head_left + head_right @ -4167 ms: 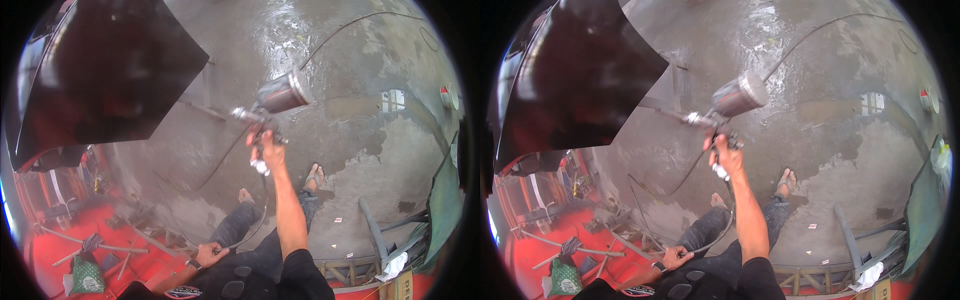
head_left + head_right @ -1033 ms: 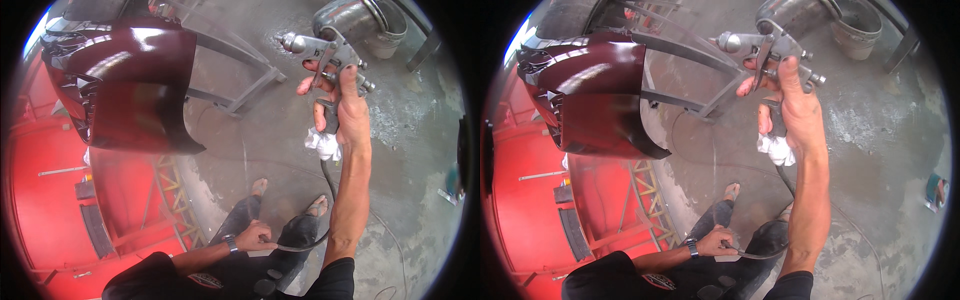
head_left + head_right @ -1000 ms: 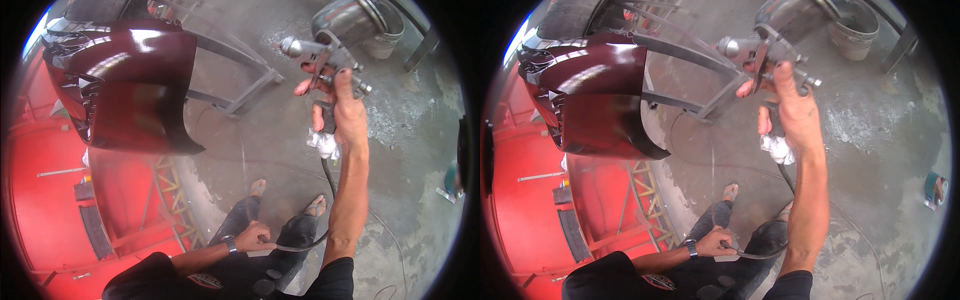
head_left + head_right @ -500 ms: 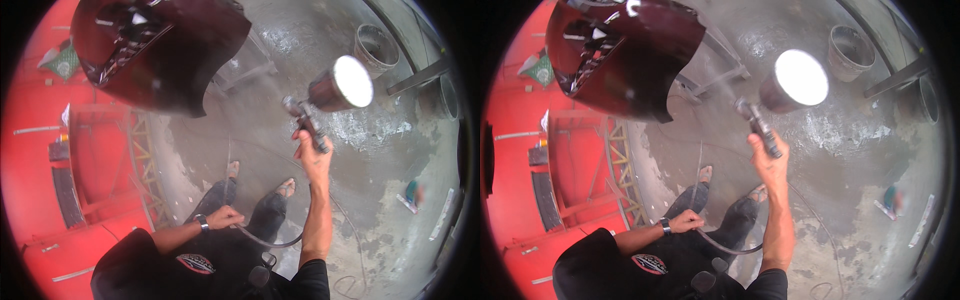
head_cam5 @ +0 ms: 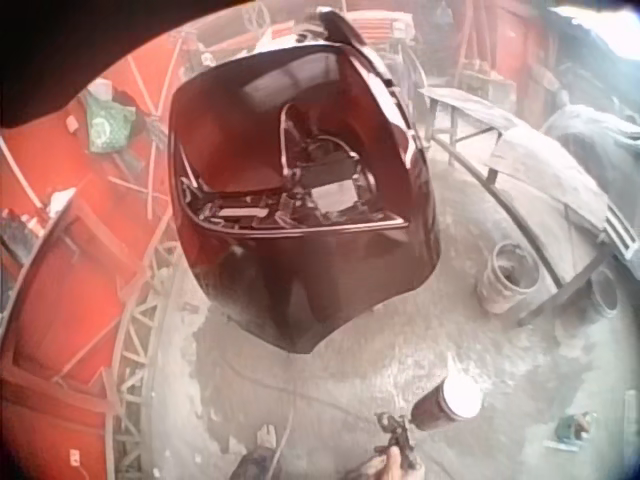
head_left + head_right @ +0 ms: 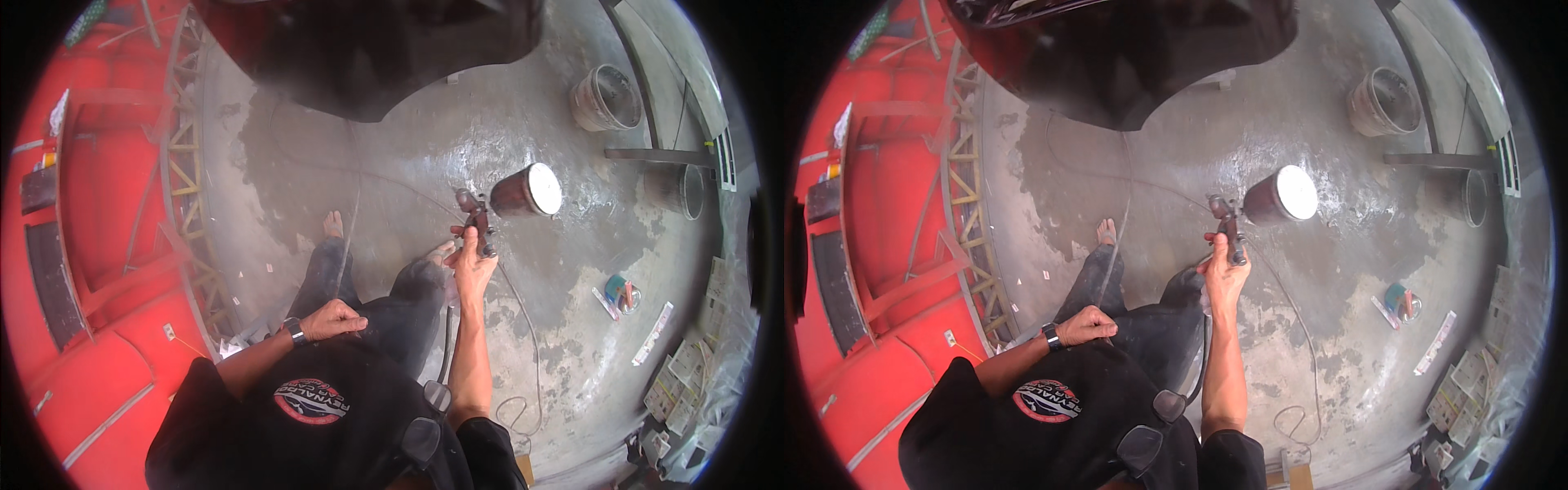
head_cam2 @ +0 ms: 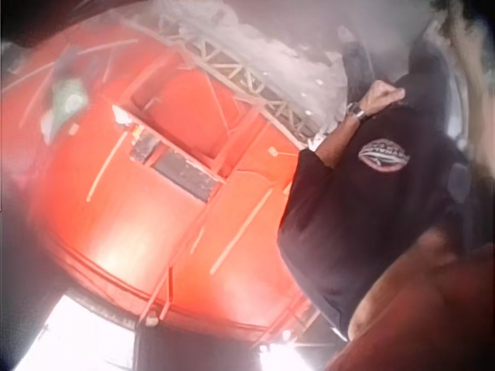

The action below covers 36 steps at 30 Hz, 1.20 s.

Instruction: The person uses a spray gun to apply a coat of dark red paint to a car bumper mounted on a stand. They move around the bumper to ensure even coverage on all visible surfaces.

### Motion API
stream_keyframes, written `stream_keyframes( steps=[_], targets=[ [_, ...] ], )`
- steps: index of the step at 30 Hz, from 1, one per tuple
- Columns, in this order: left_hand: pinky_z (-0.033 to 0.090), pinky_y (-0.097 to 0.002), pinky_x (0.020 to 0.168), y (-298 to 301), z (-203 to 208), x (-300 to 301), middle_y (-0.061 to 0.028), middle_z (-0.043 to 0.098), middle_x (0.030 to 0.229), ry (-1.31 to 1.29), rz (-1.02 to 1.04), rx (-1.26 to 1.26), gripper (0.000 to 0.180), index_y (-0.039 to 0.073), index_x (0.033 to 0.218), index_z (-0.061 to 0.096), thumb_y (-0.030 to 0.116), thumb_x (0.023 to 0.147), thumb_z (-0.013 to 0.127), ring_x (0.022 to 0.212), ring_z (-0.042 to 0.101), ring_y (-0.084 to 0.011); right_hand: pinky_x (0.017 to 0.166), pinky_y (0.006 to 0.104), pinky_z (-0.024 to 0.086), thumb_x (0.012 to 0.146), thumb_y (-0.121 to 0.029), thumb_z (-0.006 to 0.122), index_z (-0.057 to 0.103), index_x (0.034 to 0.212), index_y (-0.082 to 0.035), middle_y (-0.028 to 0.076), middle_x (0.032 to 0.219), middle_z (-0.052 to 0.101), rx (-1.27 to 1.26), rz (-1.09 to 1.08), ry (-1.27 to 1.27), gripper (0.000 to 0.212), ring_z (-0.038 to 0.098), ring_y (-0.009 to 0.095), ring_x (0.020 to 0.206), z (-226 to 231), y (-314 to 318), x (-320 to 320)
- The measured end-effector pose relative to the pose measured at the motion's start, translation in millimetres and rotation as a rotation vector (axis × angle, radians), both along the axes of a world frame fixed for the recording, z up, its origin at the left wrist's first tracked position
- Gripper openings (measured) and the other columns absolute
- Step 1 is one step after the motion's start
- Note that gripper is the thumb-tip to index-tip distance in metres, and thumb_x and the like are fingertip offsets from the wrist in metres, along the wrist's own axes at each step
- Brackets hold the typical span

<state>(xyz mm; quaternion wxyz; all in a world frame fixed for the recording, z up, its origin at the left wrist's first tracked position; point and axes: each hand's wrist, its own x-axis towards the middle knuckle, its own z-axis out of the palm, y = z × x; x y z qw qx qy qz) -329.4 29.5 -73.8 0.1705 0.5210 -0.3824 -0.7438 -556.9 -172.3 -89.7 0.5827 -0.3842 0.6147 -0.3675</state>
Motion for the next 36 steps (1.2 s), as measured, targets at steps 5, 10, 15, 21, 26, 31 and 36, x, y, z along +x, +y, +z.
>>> stream_keyframes(
  steps=[5, 10, 15, 21, 26, 31, 36],
  targets=[
    [0.033, -0.0322, 0.055, 15, -1, 66, -0.0001, 0.035, 0.060, -0.006, 0.010, -0.084, 0.058, 0.002, 0.065, 0.043, 0.044, 0.101, 0.059, 0.059, 0.034, -0.0094, 0.042, 0.0266, 0.041, 0.104, -0.034, 0.056, 0.064, 0.112, 0.004, 0.008, 0.086, 0.070, -0.002, -0.097, 0.094, 0.039, 0.055, 0.010, 0.047, 14, 17, 59],
    [0.028, -0.0351, 0.055, 27, -5, 140, -0.0034, 0.031, 0.060, 0.067, 0.030, -0.137, 0.058, 0.002, 0.064, 0.037, 0.042, 0.100, 0.059, 0.059, 0.030, -0.0133, 0.042, 0.0257, 0.040, 0.102, -0.030, 0.061, 0.064, 0.102, 0.000, 0.004, 0.079, 0.066, -0.029, -0.122, 0.042, 0.030, 0.054, 0.009, 0.047, 34, 54, 160],
    [0.030, -0.0367, 0.055, 26, -4, 194, -0.0071, 0.036, 0.058, 0.093, -0.035, -0.222, 0.057, 0.001, 0.062, 0.041, 0.040, 0.098, 0.062, 0.054, 0.036, -0.0175, 0.045, 0.0241, 0.044, 0.099, -0.031, 0.066, 0.064, 0.109, 0.000, 0.004, 0.084, 0.069, -0.014, -0.056, -0.072, 0.033, 0.055, 0.008, 0.051, 59, 86, 259],
    [0.034, -0.0361, 0.052, 33, 2, 225, -0.0113, 0.043, 0.054, 0.035, -0.122, -0.304, 0.061, -0.001, 0.058, 0.050, 0.046, 0.094, 0.065, 0.050, 0.040, -0.0176, 0.041, 0.0242, 0.040, 0.100, -0.057, 0.052, 0.053, 0.126, 0.002, 0.012, 0.091, 0.066, -0.038, 0.069, -0.187, 0.064, 0.056, 0.014, 0.047, 81, 96, 279],
    [0.035, -0.0379, 0.054, 26, 7, 229, -0.0121, 0.044, 0.054, 0.015, -0.130, -0.356, 0.060, 0.000, 0.058, 0.050, 0.045, 0.095, 0.064, 0.051, 0.041, -0.0227, 0.038, 0.0271, 0.041, 0.103, -0.054, 0.046, 0.053, 0.125, 0.004, 0.014, 0.083, 0.065, 0.000, -0.174, -0.109, 0.062, 0.053, 0.017, 0.043, 52, 87, 239],
    [0.035, -0.0388, 0.056, 14, 12, 248, -0.0132, 0.043, 0.059, -0.071, -0.123, -0.316, 0.059, 0.000, 0.062, 0.048, 0.045, 0.096, 0.062, 0.056, 0.042, -0.0242, 0.036, 0.0270, 0.039, 0.104, -0.052, 0.046, 0.055, 0.122, 0.002, 0.010, 0.080, 0.066, 0.102, -0.431, -0.087, 0.057, 0.055, 0.017, 0.042, 12, 79, 189],
    [0.035, -0.0383, 0.056, 6, 11, 262, -0.0116, 0.042, 0.060, -0.147, -0.164, -0.300, 0.059, -0.001, 0.062, 0.047, 0.045, 0.096, 0.063, 0.057, 0.041, -0.0226, 0.037, 0.0275, 0.043, 0.104, -0.051, 0.049, 0.056, 0.116, 0.004, 0.016, 0.089, 0.072, 0.114, -0.582, 0.011, 0.057, 0.058, 0.017, 0.042, 6, 79, 177]
  ],
)
